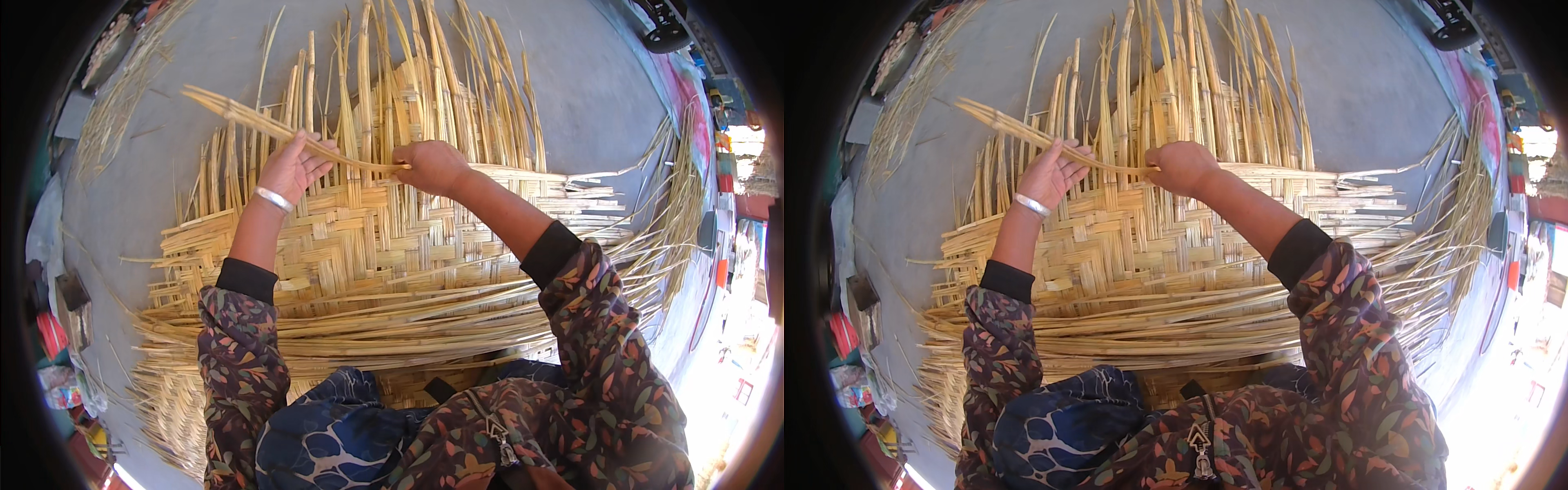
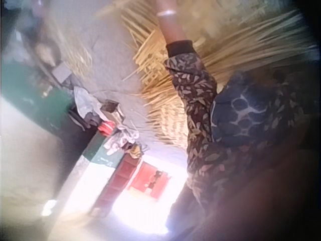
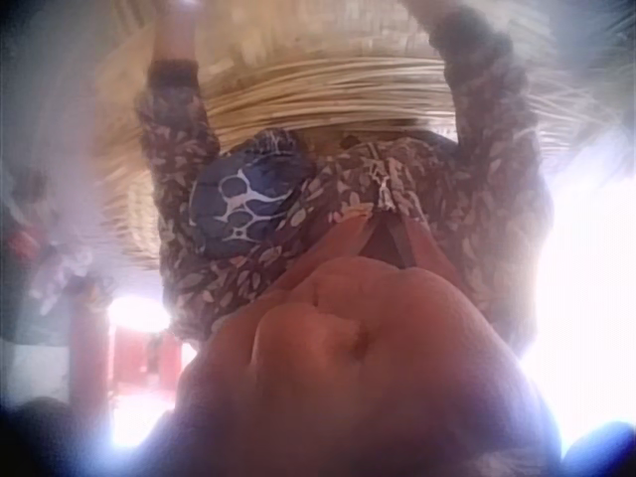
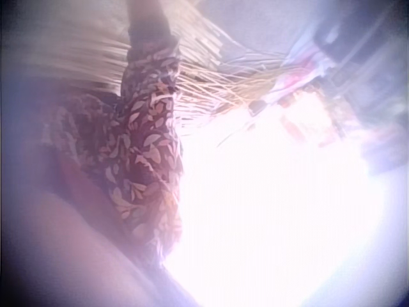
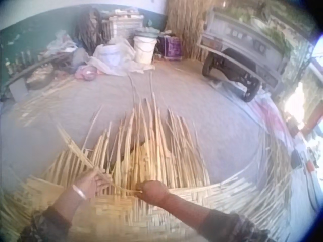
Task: The person weaves a basket by hand using dried palm leaves. They interlace the leaves in a consistent pattern, gradually building up the structure of the basket.
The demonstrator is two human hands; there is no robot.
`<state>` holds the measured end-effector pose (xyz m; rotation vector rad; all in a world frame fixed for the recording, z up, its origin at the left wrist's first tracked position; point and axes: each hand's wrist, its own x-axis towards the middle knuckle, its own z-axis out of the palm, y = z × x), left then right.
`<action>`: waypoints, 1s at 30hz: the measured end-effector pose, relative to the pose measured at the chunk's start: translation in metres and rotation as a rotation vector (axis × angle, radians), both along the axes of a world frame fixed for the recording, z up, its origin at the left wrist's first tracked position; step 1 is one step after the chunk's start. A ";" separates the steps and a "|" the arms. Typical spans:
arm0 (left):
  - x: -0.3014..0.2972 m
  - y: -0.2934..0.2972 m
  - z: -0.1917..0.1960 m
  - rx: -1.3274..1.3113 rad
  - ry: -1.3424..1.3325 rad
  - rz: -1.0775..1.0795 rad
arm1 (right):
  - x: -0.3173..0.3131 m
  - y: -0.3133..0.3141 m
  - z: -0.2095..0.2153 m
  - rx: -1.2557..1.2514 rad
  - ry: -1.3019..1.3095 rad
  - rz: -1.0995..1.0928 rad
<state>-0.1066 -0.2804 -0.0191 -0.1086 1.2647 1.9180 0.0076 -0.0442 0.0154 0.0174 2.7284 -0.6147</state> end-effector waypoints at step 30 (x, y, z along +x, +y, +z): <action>0.018 0.082 -0.013 -0.623 0.491 -0.431 | 0.022 -0.009 -0.027 -0.285 0.301 -0.457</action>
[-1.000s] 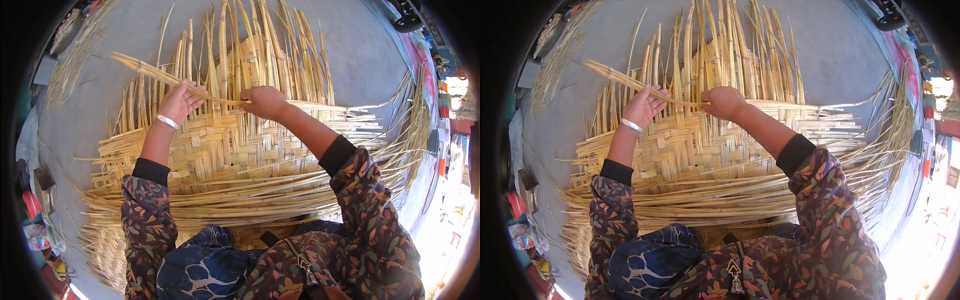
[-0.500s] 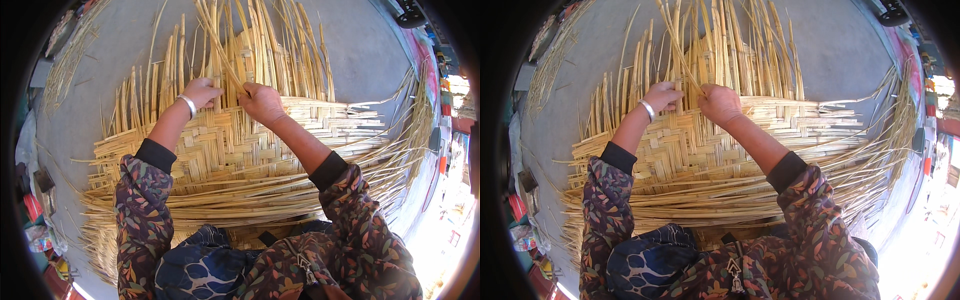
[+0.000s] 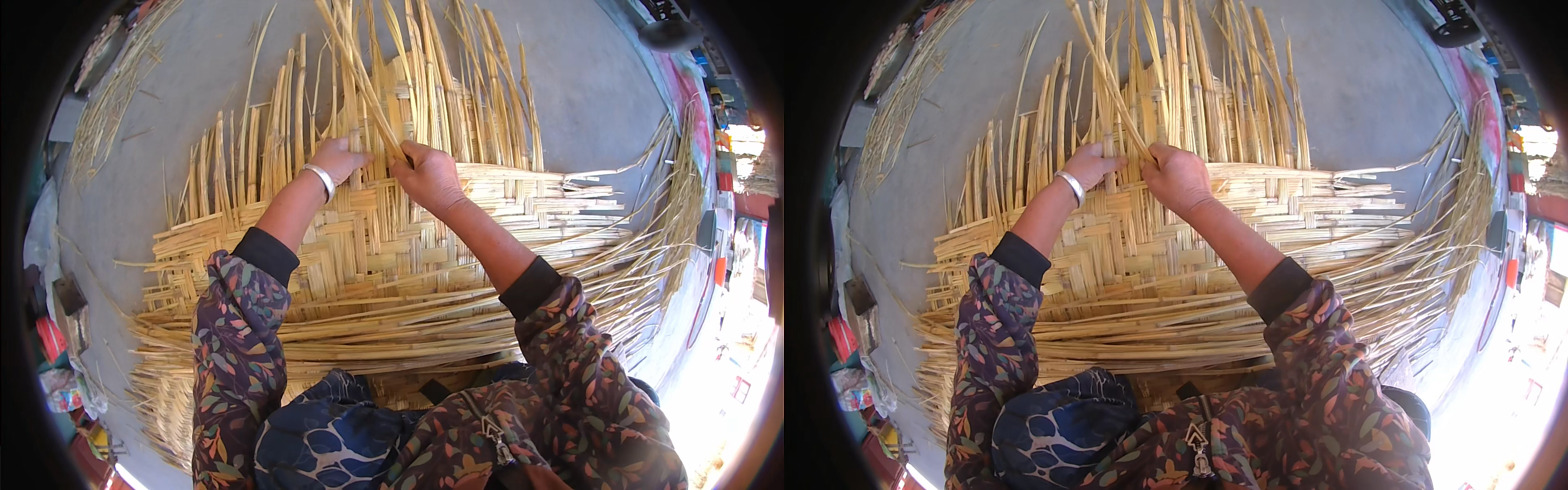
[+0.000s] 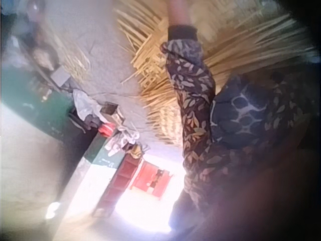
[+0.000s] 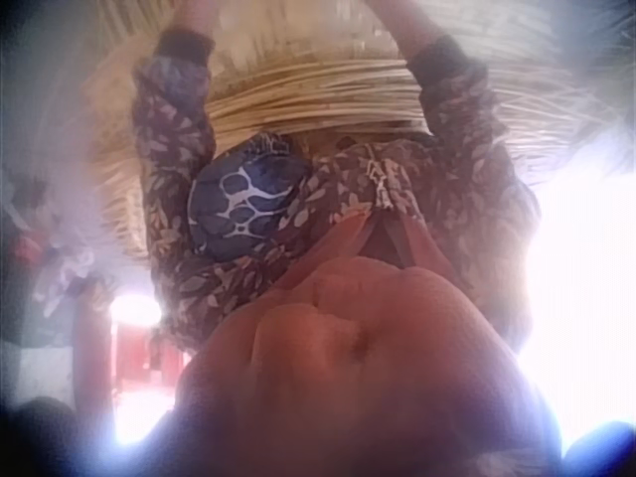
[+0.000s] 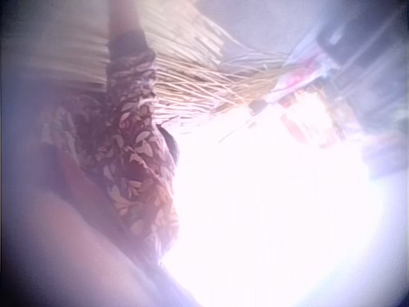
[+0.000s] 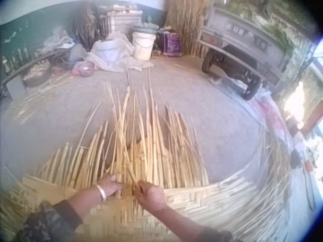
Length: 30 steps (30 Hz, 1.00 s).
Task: The person weaves a basket by hand using dried palm leaves. They interlace the leaves in a consistent pattern, gradually building up the structure of the basket.
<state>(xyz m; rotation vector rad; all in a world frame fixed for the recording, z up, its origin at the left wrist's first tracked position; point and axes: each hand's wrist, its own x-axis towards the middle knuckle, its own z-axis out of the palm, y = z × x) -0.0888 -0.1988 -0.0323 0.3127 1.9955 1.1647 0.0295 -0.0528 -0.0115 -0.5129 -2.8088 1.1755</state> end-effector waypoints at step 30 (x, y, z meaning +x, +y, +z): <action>0.013 -0.022 -0.007 0.673 -0.422 0.383 | -0.013 0.005 -0.009 0.073 -0.103 0.336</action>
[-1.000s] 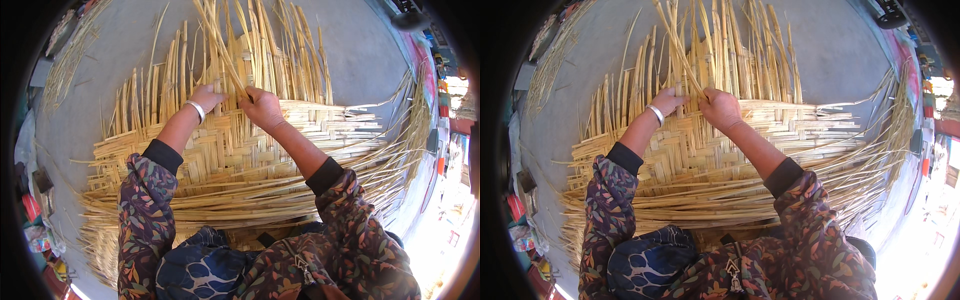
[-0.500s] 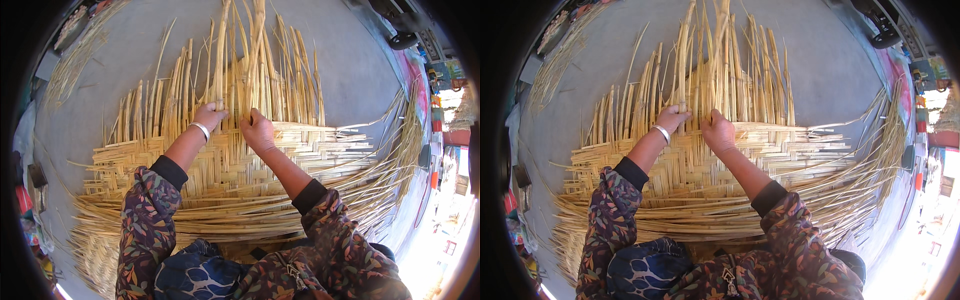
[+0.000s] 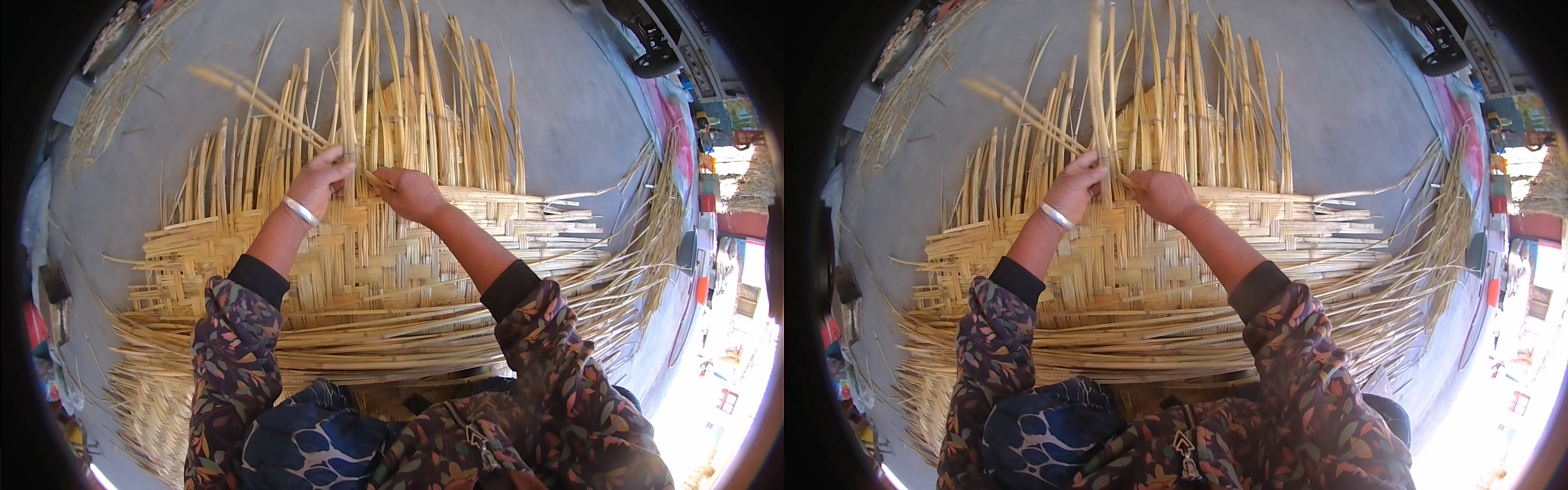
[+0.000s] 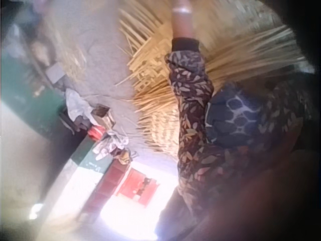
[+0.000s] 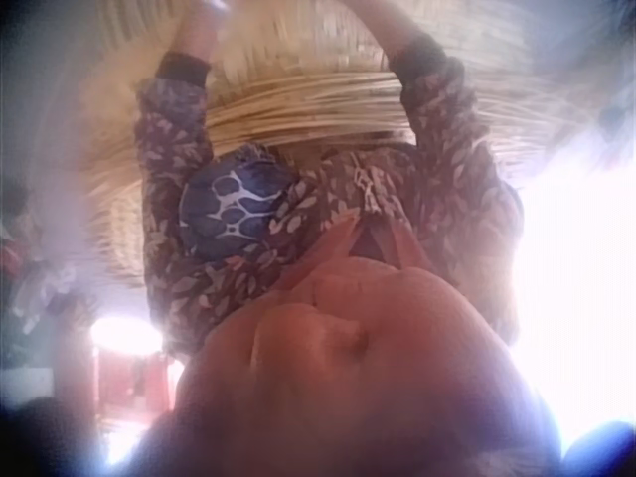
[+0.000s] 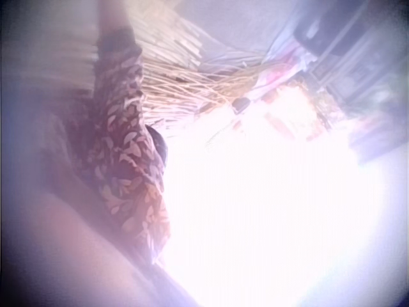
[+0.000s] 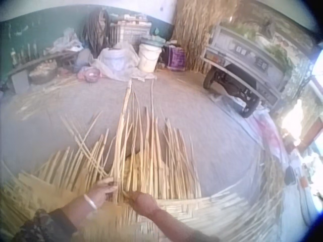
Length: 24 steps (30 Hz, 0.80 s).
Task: The person weaves a basket by hand using dried palm leaves. They interlace the leaves in a consistent pattern, gradually building up the structure of the basket.
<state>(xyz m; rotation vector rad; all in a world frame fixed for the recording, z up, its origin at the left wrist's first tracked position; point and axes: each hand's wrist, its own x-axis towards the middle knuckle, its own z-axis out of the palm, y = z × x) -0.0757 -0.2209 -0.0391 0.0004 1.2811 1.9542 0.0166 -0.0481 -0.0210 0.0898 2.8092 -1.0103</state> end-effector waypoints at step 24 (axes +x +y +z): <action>0.034 -0.065 0.015 -0.381 0.196 0.569 | 0.037 -0.023 -0.018 0.643 0.253 0.267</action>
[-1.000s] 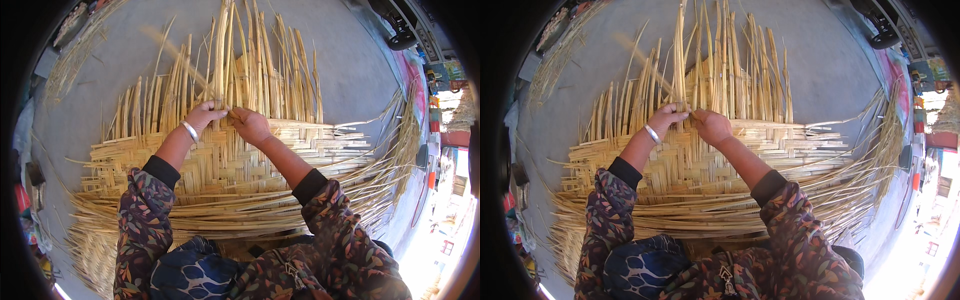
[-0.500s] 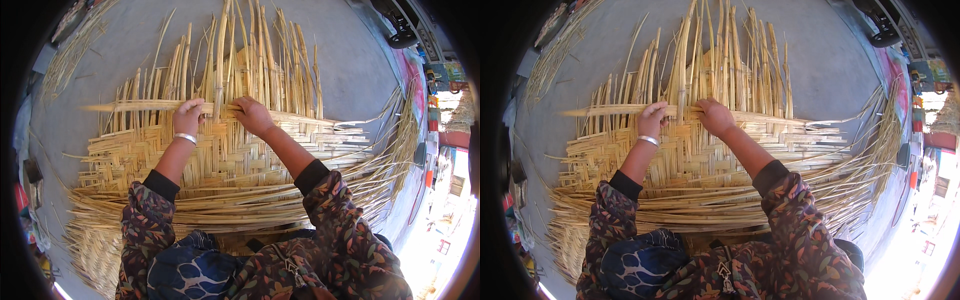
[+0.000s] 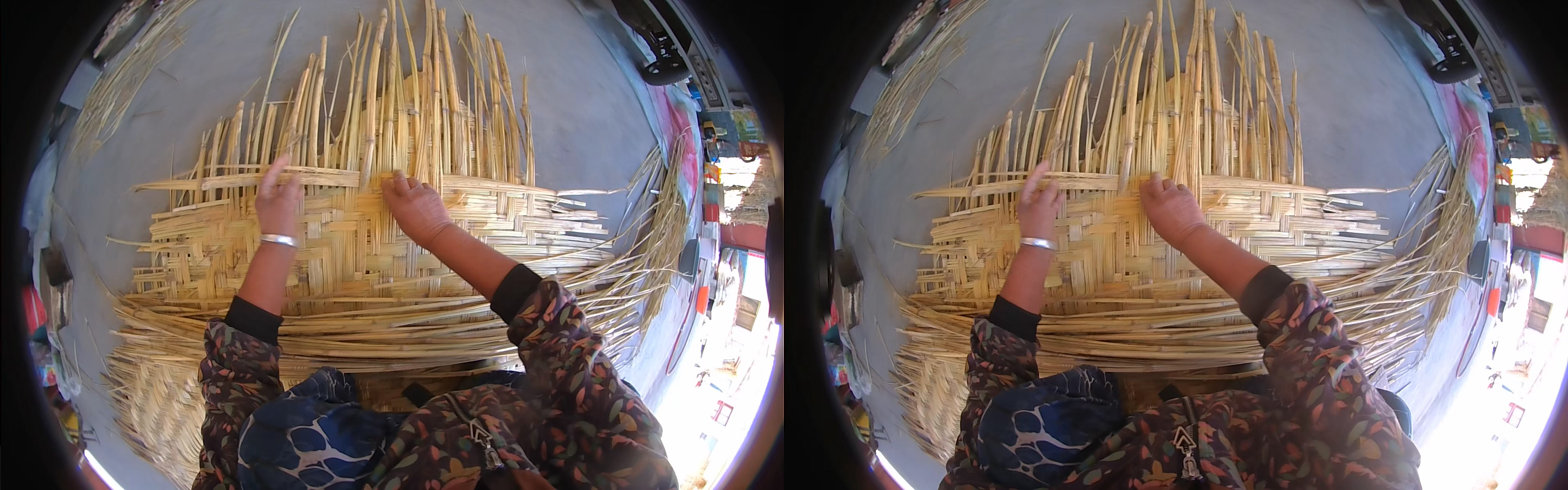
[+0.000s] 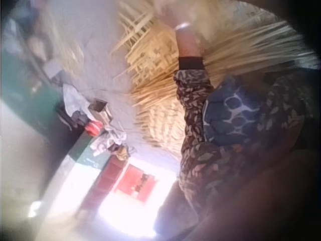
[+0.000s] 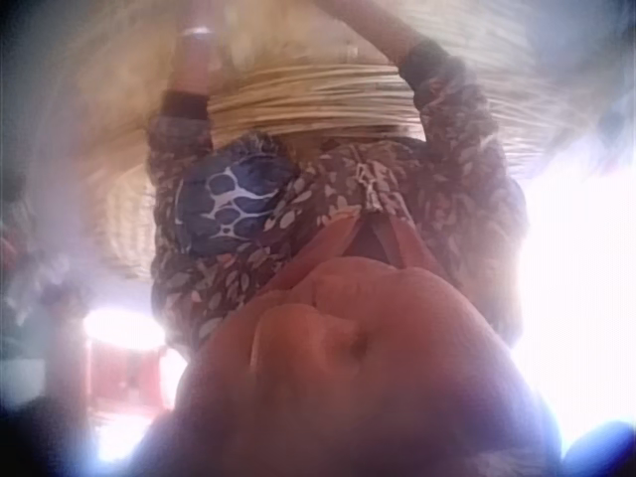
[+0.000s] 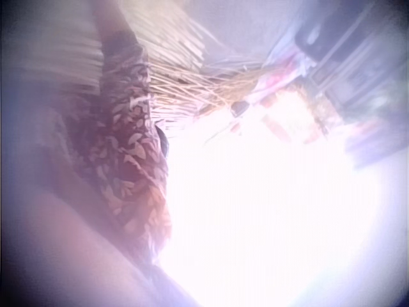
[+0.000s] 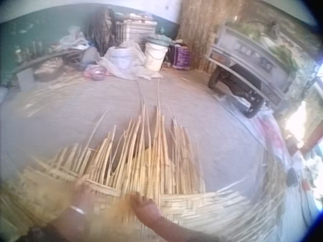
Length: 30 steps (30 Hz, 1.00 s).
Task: The person weaves a basket by hand using dried palm leaves. They interlace the leaves in a consistent pattern, gradually building up the structure of the basket.
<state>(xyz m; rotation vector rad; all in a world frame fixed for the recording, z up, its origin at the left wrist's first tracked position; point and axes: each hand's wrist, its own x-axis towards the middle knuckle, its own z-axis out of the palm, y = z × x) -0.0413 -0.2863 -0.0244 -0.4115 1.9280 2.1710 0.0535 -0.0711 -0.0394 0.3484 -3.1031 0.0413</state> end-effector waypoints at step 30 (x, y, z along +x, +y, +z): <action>-0.085 -0.012 -0.013 -0.541 0.054 -0.620 | -0.073 -0.064 0.042 -0.722 -0.282 -0.490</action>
